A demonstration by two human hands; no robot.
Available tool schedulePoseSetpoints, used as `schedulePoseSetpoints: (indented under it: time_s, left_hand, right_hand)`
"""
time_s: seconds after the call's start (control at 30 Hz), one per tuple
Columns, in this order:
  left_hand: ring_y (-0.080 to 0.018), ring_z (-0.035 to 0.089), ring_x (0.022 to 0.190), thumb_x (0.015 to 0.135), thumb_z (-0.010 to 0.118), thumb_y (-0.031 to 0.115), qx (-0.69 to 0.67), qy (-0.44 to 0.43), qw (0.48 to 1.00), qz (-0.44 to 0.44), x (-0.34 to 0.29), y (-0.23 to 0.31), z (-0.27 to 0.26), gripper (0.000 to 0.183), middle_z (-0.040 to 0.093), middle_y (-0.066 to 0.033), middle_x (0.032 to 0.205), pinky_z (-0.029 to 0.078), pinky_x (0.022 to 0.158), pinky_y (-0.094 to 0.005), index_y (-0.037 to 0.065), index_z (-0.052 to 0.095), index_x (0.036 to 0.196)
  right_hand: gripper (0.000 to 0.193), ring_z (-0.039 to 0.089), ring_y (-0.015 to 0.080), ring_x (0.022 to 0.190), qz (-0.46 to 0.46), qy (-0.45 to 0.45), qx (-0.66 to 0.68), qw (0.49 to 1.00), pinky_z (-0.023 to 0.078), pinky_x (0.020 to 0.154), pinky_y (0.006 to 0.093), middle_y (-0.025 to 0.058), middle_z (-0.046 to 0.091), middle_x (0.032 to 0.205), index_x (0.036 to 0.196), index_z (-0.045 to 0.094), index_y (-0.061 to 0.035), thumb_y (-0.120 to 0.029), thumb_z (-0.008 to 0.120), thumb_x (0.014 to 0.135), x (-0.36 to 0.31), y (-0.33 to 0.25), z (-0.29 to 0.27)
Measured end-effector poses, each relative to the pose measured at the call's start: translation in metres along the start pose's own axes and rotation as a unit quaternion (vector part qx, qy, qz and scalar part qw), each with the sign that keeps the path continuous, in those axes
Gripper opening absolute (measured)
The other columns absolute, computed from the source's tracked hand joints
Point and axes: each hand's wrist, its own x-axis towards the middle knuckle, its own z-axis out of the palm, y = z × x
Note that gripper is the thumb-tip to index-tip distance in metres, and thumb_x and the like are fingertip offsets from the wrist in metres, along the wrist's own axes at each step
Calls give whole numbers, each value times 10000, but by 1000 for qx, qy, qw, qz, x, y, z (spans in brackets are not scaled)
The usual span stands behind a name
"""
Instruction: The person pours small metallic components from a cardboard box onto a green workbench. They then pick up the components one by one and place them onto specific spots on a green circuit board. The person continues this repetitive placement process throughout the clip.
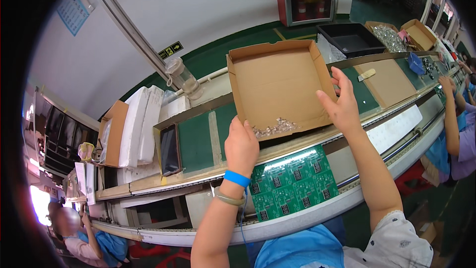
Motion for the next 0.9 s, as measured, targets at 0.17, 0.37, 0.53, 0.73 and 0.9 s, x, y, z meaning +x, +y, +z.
schedulePoseSetpoints:
  time_s: [0.17,0.37,0.53,0.73,0.9]
  left_hand:
    - [-474,623,943,1030,425,189,-78,2,992,-98,7,5,8,286,626,-265,1128,500,814,-510,-11,501,1221]
    - [-466,613,985,1044,409,233,-127,14,989,-76,9,13,12,312,648,-267,1090,489,828,-490,-4,521,1214]
    - [-349,634,961,1052,430,280,-231,-18,965,-120,19,-8,19,337,672,-205,1034,482,832,-422,-4,562,1173]
    - [-193,596,1097,1076,391,262,-492,-75,847,-187,24,-17,27,354,597,-93,1239,494,939,-366,13,494,1304]
    - [-213,575,1182,1080,366,217,-534,-93,821,-179,18,-7,27,360,549,-100,1317,490,1011,-408,21,435,1373]
  right_hand:
    - [738,514,285,1226,95,-8,58,994,433,1021,396,183,500,1333,1440,386,-8,-284,745,857,16,0,-7]
    - [709,563,217,1157,230,-89,301,921,473,948,304,159,559,1285,1418,425,28,-293,737,868,22,-25,-22]
    - [629,536,210,1200,131,-57,279,950,422,1006,300,162,564,1299,1393,471,27,-288,699,898,25,-23,-18]
    - [601,520,201,1223,117,-50,304,944,393,1036,303,146,569,1289,1400,462,26,-279,676,928,32,-18,-16]
    - [698,522,189,1219,131,-36,420,897,426,1004,295,138,555,1270,1459,365,5,-265,710,915,31,-12,-10]
